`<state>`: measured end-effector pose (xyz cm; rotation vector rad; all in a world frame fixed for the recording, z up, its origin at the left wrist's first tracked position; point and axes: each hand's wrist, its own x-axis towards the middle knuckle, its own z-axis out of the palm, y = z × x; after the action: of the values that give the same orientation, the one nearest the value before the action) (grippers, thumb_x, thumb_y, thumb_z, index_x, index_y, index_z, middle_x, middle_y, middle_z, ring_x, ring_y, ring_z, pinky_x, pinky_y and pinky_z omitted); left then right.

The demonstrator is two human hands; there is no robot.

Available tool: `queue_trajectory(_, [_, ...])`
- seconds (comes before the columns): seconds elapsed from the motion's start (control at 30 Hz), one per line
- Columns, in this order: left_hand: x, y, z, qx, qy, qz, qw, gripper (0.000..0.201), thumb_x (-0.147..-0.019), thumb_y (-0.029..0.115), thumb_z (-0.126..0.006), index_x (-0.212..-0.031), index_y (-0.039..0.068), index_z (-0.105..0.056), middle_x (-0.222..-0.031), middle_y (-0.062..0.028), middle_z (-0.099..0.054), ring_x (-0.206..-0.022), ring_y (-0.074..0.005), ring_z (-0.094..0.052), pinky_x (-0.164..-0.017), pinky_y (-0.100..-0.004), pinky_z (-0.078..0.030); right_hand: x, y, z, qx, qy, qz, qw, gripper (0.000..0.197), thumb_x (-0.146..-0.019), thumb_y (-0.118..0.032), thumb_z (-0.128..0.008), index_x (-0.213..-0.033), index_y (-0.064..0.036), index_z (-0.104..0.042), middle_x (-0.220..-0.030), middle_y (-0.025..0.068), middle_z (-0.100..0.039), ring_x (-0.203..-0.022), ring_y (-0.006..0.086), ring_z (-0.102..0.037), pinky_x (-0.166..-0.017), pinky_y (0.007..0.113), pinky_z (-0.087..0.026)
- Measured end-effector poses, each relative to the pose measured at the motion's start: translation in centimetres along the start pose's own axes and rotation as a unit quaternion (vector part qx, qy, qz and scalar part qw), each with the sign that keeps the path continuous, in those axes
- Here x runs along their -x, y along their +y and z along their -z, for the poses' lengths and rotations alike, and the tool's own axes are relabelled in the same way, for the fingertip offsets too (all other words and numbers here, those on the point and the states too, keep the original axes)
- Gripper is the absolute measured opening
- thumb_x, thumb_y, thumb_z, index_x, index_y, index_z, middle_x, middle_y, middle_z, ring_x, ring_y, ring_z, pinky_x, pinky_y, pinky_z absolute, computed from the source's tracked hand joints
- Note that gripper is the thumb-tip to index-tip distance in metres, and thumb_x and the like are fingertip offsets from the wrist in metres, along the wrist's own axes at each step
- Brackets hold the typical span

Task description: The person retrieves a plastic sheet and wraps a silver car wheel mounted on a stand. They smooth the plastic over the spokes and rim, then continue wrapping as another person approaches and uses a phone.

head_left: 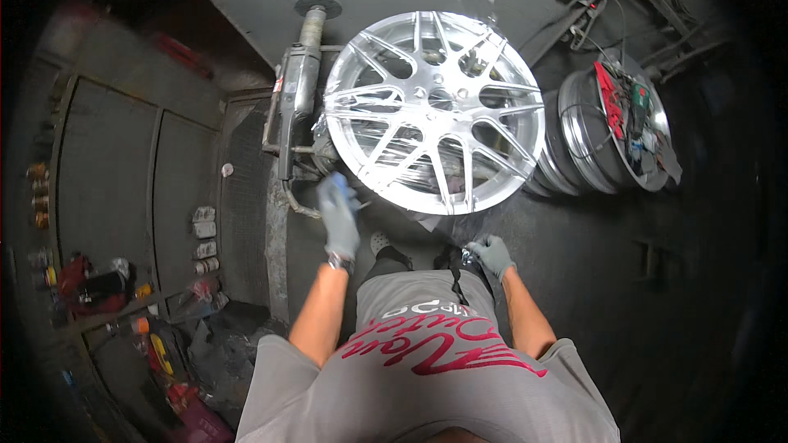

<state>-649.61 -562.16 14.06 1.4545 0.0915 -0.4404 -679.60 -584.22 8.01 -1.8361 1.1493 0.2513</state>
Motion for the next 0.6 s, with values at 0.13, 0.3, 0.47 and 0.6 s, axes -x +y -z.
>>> queue_trajectory(0.13, [10.1,-4.6,-2.5,-0.091,-0.136,0.048,0.985,0.035,-0.104,0.032,-0.048,-0.13,0.008,-0.047,-0.103,-0.0057,-0.061,-0.083,-0.0109,-0.058,-0.068,-0.0262,-0.051,-0.5,0.2,0.2,-0.065,-0.05,0.05,0.995,0.028,-0.082,-0.026,-0.074,-0.081,0.0007,-0.068,-0.074,0.0083,-0.067,-0.068,0.0142,-0.059,-0.064,0.033,-0.048])
queue_trajectory(0.3, [12.4,-7.5,-8.0,-0.119,-0.142,0.047,0.982,0.031,-0.104,0.03,-0.048,-0.124,0.007,-0.053,-0.096,-0.0036,-0.063,-0.078,-0.009,-0.057,-0.068,-0.0259,-0.051,-0.7,-0.5,3.1,0.007,-0.144,0.15,0.978,0.03,-0.083,-0.029,-0.073,-0.083,0.0006,-0.07,-0.073,0.0114,-0.068,-0.068,0.016,-0.06,-0.065,0.034,-0.048])
queue_trajectory(0.47, [13.0,-8.9,-10.0,-0.106,-0.051,-0.019,0.993,0.029,-0.103,0.028,-0.05,-0.101,0.001,-0.062,-0.084,-0.0031,-0.062,-0.072,-0.0091,-0.056,-0.066,-0.0266,-0.048,-0.9,-1.1,6.9,0.005,-0.261,0.206,0.943,0.029,-0.086,-0.025,-0.073,-0.094,0.002,-0.072,-0.078,0.0073,-0.07,-0.069,0.0134,-0.061,-0.065,0.032,-0.049])
queue_trajectory(0.6, [14.4,-9.1,-9.5,-0.104,0.046,-0.003,0.994,0.041,-0.102,0.039,-0.052,-0.091,0.002,-0.066,-0.079,-0.001,-0.064,-0.069,-0.0079,-0.055,-0.062,-0.0242,-0.044,-1.6,-1.6,9.3,-0.11,-0.353,0.091,0.925,0.021,-0.089,-0.02,-0.071,-0.094,0.0006,-0.068,-0.083,0.0026,-0.067,-0.074,0.0103,-0.06,-0.068,0.028,-0.05])
